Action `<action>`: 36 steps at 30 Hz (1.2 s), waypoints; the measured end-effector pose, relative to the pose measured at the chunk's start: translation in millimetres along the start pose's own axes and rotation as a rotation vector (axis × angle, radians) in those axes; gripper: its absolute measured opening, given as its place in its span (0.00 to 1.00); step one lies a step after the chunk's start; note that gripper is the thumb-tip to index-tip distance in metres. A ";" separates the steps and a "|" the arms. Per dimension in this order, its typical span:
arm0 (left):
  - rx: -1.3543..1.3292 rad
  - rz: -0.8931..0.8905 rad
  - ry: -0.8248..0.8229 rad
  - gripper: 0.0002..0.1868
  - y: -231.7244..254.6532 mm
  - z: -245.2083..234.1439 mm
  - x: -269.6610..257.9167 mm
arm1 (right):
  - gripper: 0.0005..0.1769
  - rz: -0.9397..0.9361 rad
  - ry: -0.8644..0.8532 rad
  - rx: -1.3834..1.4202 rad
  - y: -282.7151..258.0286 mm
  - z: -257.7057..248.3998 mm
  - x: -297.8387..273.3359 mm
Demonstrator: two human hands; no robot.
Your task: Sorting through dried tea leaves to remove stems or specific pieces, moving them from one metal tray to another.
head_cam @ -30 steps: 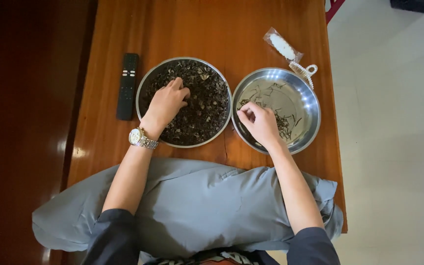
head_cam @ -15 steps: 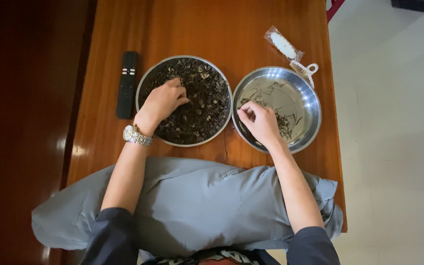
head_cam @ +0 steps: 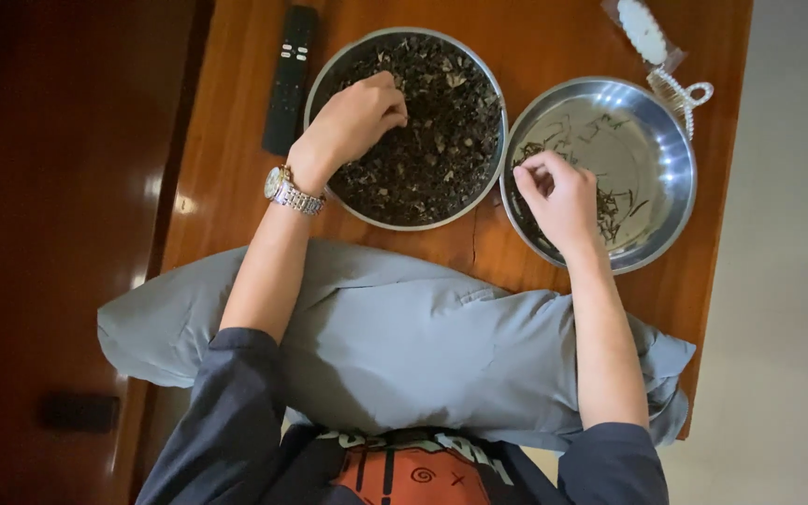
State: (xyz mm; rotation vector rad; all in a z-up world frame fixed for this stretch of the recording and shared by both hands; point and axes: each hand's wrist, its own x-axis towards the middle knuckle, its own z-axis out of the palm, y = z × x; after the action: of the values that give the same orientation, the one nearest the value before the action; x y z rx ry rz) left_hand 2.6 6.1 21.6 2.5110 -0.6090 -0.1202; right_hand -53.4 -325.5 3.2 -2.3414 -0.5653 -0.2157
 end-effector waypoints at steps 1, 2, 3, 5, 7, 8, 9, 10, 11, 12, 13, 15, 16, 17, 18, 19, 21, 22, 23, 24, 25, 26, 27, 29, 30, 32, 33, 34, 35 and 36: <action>0.000 -0.002 -0.005 0.09 1.3 -0.6 -0.9 | 0.05 0.004 -0.001 0.004 2.0 1.0 -1.0; 0.021 0.015 0.001 0.07 1.6 -0.7 -1.6 | 0.05 0.009 -0.004 -0.009 3.8 1.8 -1.1; 0.042 0.033 0.007 0.05 2.0 -1.0 -2.5 | 0.04 0.015 -0.007 -0.022 5.3 2.5 -1.3; 0.034 0.034 0.004 0.05 6.4 -2.9 -3.1 | 0.04 0.001 0.002 -0.009 3.0 1.8 -1.0; 0.028 0.040 0.004 0.05 10.5 -3.3 -3.4 | 0.05 -0.015 0.016 0.000 4.2 2.9 -1.2; 0.023 0.064 0.013 0.04 12.1 -3.0 -2.0 | 0.04 0.014 -0.021 -0.022 7.0 4.0 -0.6; 0.019 0.087 0.023 0.04 14.3 -2.9 -0.6 | 0.05 0.044 -0.058 -0.042 9.8 4.5 -0.1; 0.022 0.100 0.027 0.04 14.9 1.2 2.1 | 0.05 0.043 -0.047 -0.050 6.9 6.8 -0.5; 0.069 0.088 0.022 0.06 16.0 5.0 4.4 | 0.05 0.031 -0.001 -0.035 3.6 8.7 -1.2; 0.115 0.085 0.024 0.08 18.2 8.2 10.1 | 0.07 0.018 0.052 -0.028 0.9 8.0 -0.7; 0.118 0.106 0.035 0.08 29.0 10.7 7.6 | 0.07 0.014 0.070 -0.044 -1.8 9.1 -0.8; 0.172 0.161 0.056 0.06 49.4 14.7 7.8 | 0.06 -0.002 0.038 0.045 -3.9 10.7 3.0; 0.177 0.181 0.066 0.06 56.1 22.4 10.2 | 0.06 -0.006 0.056 0.031 -6.4 7.4 4.6; 0.181 0.231 0.085 0.05 62.2 30.6 11.7 | 0.05 -0.013 0.044 0.063 -9.3 5.0 5.8; 0.183 0.274 0.099 0.05 67.1 39.9 10.1 | 0.05 -0.019 0.025 0.099 -13.0 4.9 5.2; 0.185 0.288 0.105 0.05 75.5 41.3 9.6 | 0.05 -0.021 0.037 0.090 -12.8 3.4 5.5; 0.252 0.342 0.088 0.05 91.0 45.7 3.3 | 0.05 -0.071 0.019 0.096 -12.9 3.9 4.1; 0.253 0.345 0.088 0.05 90.4 52.6 5.4 | 0.05 -0.071 0.022 0.095 -12.4 3.5 2.9; 0.245 0.392 0.136 0.05 89.5 59.6 7.5 | 0.05 -0.080 0.005 0.137 -11.7 3.4 1.8; 0.236 0.440 0.184 0.07 88.8 66.6 9.4 | 0.04 -0.089 -0.012 0.178 -11.2 3.2 0.4; 0.238 0.444 0.184 0.07 89.4 66.4 8.9 | 0.04 -0.088 -0.009 0.177 -12.5 3.0 0.7; 0.246 0.454 0.180 0.06 90.0 66.2 8.3 | 0.05 -0.099 -0.025 0.204 -13.8 2.7 1.4; 0.255 0.464 0.177 0.06 90.4 66.0 7.7 | 0.05 -0.111 -0.042 0.230 -15.0 2.7 2.1; 0.267 0.466 0.175 0.06 95.1 65.2 6.6 | 0.05 -0.121 -0.043 0.208 -14.7 1.7 2.6; 0.278 0.465 0.171 0.06 97.3 65.2 5.3 | 0.05 -0.130 -0.047 0.188 -14.7 1.8 2.4; 0.285 0.479 0.169 0.05 97.5 66.1 6.0 | 0.04 -0.132 -0.043 0.178 -14.9 1.6 3.0; 0.292 0.494 0.168 0.05 97.5 66.8 6.0 | 0.04 -0.134 -0.038 0.168 -15.0 1.8 3.1; 0.291 0.492 0.167 0.05 97.2 67.9 6.2 | 0.04 -0.133 -0.040 0.169 -13.1 4.0 2.7; 0.304 0.490 0.153 0.05 97.0 68.8 6.3 | 0.05 -0.131 -0.035 0.167 -11.4 6.1 2.3; 0.318 0.489 0.140 0.04 96.9 69.4 6.6 | 0.05 -0.129 -0.028 0.164 -9.9 7.9 2.2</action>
State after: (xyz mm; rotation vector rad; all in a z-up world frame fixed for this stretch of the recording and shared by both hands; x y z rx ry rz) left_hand -44.5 -103.4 14.7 2.5491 -1.2396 0.3555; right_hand -56.0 -312.9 4.1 -2.1552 -0.7211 -0.1887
